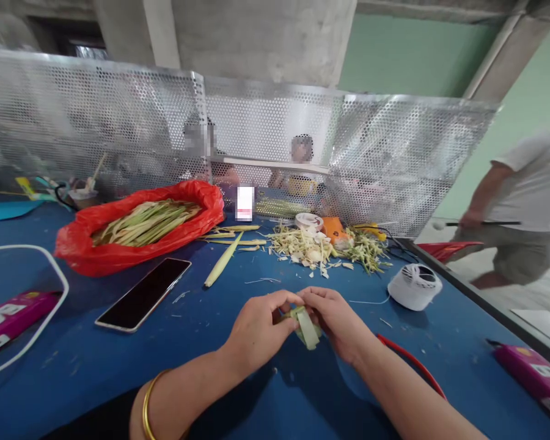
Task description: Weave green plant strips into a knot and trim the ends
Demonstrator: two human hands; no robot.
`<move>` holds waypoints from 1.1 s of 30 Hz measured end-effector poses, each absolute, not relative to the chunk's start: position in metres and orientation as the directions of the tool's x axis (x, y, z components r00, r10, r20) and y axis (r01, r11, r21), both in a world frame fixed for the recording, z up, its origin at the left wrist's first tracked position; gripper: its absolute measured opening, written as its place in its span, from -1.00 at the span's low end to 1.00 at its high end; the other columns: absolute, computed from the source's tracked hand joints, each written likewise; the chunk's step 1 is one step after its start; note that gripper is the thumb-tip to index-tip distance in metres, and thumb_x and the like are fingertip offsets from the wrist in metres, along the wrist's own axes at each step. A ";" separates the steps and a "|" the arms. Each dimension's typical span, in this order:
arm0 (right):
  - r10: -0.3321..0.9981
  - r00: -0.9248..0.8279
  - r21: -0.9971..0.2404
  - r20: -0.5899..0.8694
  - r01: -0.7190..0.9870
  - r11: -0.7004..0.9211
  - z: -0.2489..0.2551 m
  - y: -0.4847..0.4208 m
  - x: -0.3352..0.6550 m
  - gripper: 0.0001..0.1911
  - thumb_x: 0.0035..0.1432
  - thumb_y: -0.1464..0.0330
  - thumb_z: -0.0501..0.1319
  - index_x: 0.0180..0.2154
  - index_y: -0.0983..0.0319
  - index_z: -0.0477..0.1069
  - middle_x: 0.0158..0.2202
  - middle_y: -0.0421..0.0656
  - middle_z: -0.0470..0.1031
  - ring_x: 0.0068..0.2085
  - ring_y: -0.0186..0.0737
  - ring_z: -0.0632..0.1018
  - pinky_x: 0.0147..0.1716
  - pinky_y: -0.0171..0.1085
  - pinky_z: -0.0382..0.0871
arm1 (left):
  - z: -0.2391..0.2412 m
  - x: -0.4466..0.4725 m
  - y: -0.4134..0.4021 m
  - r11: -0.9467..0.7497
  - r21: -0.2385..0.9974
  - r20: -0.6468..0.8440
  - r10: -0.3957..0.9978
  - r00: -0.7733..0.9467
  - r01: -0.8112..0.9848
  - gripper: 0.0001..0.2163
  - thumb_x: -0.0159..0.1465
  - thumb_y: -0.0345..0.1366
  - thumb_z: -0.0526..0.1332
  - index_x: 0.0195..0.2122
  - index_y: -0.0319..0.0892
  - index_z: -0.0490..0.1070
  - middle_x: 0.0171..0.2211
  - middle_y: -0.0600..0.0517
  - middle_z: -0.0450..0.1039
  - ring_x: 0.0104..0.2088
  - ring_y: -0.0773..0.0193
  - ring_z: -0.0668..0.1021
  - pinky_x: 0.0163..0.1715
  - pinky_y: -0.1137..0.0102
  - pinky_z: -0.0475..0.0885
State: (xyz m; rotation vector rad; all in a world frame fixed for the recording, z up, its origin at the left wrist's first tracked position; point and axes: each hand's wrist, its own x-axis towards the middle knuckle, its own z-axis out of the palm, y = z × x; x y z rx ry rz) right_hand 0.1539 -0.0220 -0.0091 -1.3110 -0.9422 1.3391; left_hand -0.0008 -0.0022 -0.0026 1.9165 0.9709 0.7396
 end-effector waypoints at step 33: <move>0.975 0.180 -0.972 -0.133 -0.215 -0.093 -0.013 -0.018 0.156 -0.76 -0.04 0.20 0.26 -0.51 0.25 0.39 -0.66 -0.31 0.37 -0.72 -0.50 0.24 -0.68 -0.41 0.05 | -0.006 0.002 -0.006 0.016 0.984 -0.157 0.525 0.836 0.175 -0.78 0.09 -0.36 0.23 -0.20 -0.20 0.45 -0.50 0.15 0.35 -0.60 0.48 0.34 -0.58 0.52 0.28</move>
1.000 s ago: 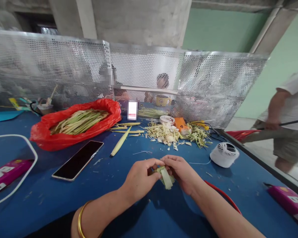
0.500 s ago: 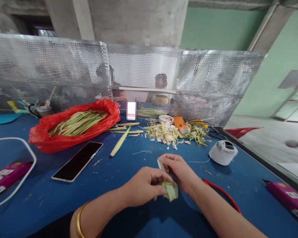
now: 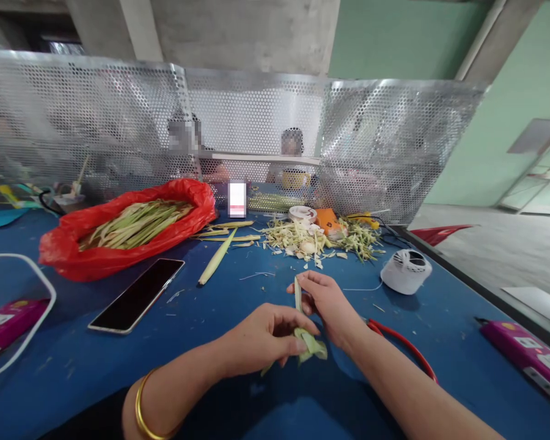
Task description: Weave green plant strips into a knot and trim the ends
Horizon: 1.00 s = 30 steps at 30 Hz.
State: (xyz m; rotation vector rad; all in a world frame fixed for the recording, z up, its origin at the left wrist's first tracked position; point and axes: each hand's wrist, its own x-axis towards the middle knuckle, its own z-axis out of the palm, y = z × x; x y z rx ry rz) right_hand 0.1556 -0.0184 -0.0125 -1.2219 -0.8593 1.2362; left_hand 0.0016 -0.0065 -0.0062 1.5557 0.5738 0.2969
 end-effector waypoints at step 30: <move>0.978 -0.043 -0.975 0.205 -0.093 0.201 0.010 -0.038 0.145 -0.77 0.24 0.24 0.13 -0.41 0.21 0.38 -0.41 -0.19 0.50 -0.34 -0.28 0.52 -0.26 -0.30 0.37 | -0.005 0.007 -0.011 0.413 0.903 -0.383 0.649 0.657 0.118 -0.77 0.09 -0.16 0.18 -0.59 -0.21 0.32 -0.76 0.16 0.22 -0.76 0.47 0.18 -0.70 0.48 0.03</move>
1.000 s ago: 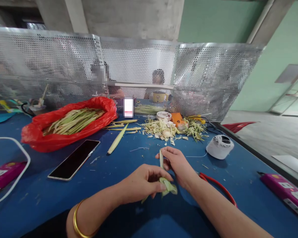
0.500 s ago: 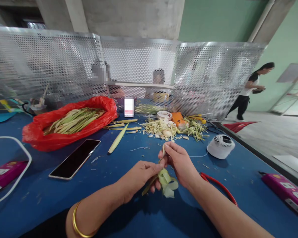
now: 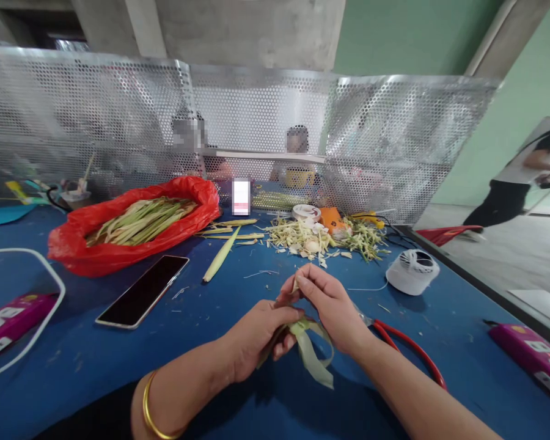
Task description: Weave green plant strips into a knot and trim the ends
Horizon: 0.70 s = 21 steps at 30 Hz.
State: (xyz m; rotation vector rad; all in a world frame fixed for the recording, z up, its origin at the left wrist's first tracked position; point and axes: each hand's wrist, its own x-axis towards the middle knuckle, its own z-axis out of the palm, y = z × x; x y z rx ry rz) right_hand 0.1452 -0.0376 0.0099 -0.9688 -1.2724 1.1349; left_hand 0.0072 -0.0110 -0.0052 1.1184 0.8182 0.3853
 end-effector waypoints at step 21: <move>0.987 -0.056 -0.988 0.151 -0.038 0.149 0.010 -0.042 0.142 -0.75 0.20 0.17 0.15 -0.41 0.19 0.38 -0.38 -0.16 0.53 -0.44 -0.32 0.46 -0.54 -0.38 0.25 | -0.009 0.006 -0.008 0.386 0.922 -0.296 0.709 0.640 -0.001 -0.76 0.11 -0.13 0.22 -0.41 -0.25 0.41 -0.60 0.14 0.31 -0.69 0.49 0.21 -0.71 0.50 0.05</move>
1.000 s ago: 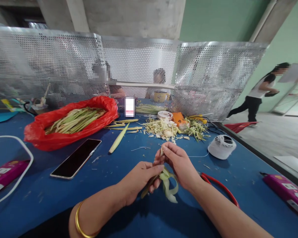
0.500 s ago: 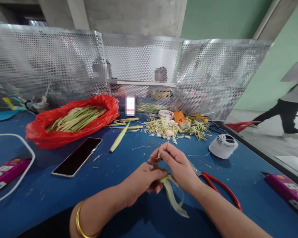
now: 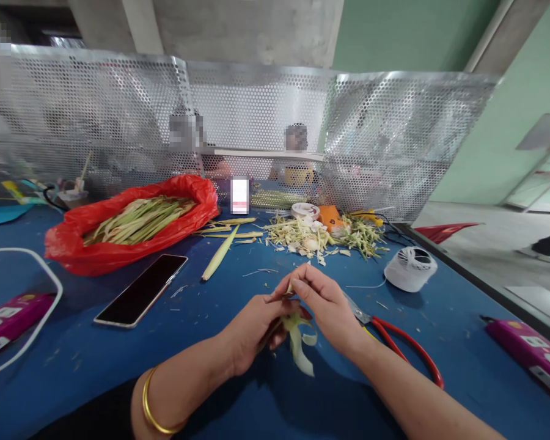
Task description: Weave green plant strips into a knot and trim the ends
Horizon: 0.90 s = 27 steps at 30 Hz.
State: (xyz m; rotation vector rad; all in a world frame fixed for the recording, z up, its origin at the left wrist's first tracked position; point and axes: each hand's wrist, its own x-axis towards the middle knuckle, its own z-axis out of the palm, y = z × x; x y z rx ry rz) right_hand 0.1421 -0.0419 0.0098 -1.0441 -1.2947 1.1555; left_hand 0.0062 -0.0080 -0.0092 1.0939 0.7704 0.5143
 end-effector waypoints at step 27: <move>0.983 -0.178 -0.982 0.051 0.172 0.082 0.007 -0.027 0.165 -0.78 0.05 0.25 0.29 -0.24 0.21 0.50 -0.48 -0.24 0.46 -0.40 -0.29 0.43 -0.35 -0.32 0.27 | 0.007 -0.008 0.009 0.330 0.942 -0.244 0.796 0.553 -0.060 -0.67 0.07 -0.16 0.30 -0.22 -0.29 0.53 -0.60 0.12 0.33 -0.69 0.51 0.29 -0.71 0.53 0.03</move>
